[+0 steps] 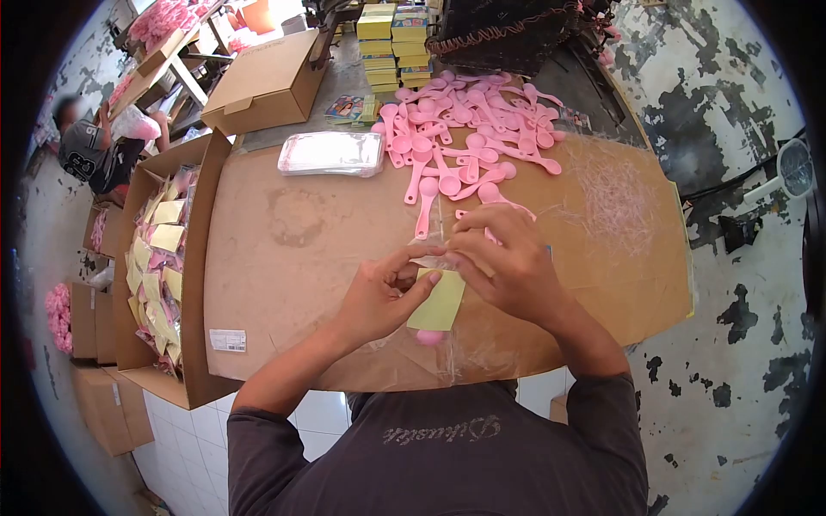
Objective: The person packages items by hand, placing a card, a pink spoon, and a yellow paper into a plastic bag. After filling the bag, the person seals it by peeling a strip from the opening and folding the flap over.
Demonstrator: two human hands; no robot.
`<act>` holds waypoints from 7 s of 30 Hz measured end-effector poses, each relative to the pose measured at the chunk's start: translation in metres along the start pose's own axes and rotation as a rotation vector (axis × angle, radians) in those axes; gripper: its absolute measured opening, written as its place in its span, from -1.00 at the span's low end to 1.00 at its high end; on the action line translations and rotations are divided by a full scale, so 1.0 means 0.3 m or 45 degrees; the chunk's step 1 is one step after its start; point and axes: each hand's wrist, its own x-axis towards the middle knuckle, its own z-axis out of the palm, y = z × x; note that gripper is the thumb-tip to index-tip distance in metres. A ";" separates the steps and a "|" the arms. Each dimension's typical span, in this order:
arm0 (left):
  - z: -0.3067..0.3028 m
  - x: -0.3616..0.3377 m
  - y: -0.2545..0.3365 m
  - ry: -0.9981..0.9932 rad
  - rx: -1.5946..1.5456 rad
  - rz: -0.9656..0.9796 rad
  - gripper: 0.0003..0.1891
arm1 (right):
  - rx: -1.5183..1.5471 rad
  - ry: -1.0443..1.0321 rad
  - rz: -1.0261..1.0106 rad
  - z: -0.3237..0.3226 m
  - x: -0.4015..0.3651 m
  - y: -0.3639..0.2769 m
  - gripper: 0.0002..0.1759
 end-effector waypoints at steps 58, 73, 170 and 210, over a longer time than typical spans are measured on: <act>-0.010 -0.004 -0.057 0.045 -0.487 -0.099 -0.57 | 1.377 -0.467 0.830 0.082 -0.153 0.074 -0.89; 0.004 -0.009 -0.064 -0.195 -0.423 -0.234 -0.67 | 1.268 -0.019 0.857 0.097 -0.143 0.075 -0.86; -0.041 0.016 -0.110 0.033 -0.360 -0.220 -0.70 | 1.266 -0.530 0.937 0.076 -0.175 0.112 -0.45; -0.061 0.108 -0.141 0.147 0.857 0.095 -0.83 | 0.101 -0.245 0.741 -0.182 -0.328 0.225 -0.83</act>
